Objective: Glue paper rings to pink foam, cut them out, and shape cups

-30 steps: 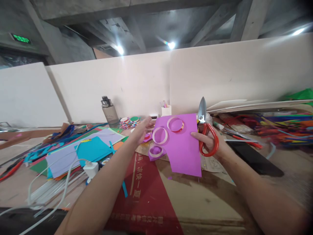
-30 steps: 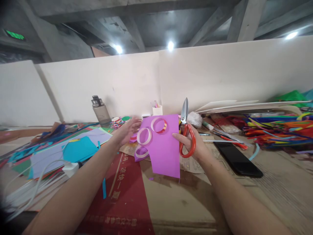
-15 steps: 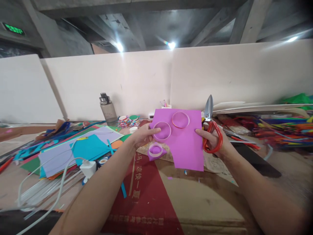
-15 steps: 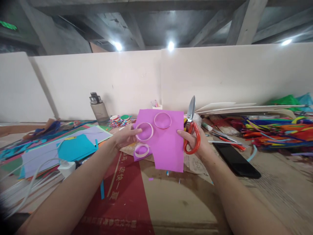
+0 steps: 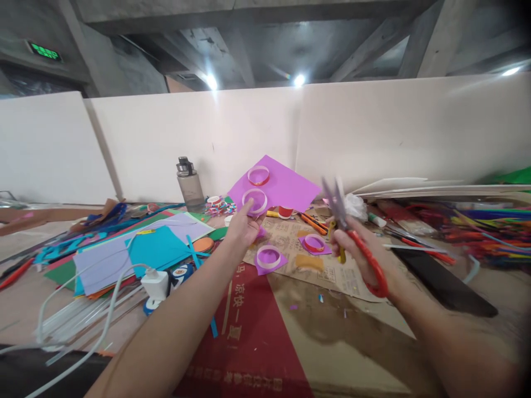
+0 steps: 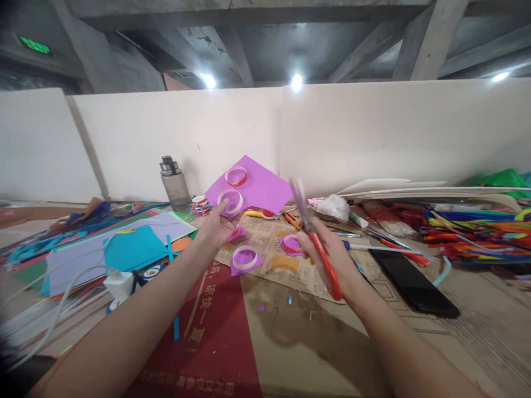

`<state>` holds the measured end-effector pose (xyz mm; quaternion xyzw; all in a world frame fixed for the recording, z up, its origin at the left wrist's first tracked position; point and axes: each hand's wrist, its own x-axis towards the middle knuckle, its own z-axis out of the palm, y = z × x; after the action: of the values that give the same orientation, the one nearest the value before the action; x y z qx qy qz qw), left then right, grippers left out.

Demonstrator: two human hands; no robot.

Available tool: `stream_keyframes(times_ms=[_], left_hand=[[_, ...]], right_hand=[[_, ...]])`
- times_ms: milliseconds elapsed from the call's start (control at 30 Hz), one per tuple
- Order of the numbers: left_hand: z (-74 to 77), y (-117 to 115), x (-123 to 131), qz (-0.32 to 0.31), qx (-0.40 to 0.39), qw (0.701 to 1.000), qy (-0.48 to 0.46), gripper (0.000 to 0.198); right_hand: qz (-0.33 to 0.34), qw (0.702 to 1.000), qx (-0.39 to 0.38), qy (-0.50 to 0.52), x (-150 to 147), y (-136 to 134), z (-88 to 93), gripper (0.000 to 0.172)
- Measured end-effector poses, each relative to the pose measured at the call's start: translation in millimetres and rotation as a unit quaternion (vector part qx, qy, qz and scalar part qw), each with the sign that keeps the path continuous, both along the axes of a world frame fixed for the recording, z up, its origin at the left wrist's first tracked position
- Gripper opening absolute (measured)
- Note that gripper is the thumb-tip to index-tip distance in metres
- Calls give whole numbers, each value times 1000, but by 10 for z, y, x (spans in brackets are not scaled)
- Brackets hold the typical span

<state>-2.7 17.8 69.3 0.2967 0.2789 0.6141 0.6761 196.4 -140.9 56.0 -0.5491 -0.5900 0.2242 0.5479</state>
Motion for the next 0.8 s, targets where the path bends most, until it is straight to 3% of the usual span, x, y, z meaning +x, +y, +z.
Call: stream_keyframes(times_ms=[100, 333, 567, 667, 800], left_hand=[[-14, -36, 37, -3, 0, 999, -35, 16], [-8, -216, 186, -16, -2, 993, -117, 14], [31, -298, 214, -36, -19, 982, -183, 7], [13, -297, 215, -35, -14, 982, -186, 7], [-41, -331, 260, -42, 2, 981, -188, 11]], right_hand=[[44, 993, -48, -100, -138, -50, -39, 22], [44, 981, -117, -148, -115, 41, -238, 23], [41, 989, -130, -53, -129, -49, -17, 30], [41, 984, -139, -102, -135, -66, 34, 30], [49, 971, -133, -194, -150, -39, -46, 30]])
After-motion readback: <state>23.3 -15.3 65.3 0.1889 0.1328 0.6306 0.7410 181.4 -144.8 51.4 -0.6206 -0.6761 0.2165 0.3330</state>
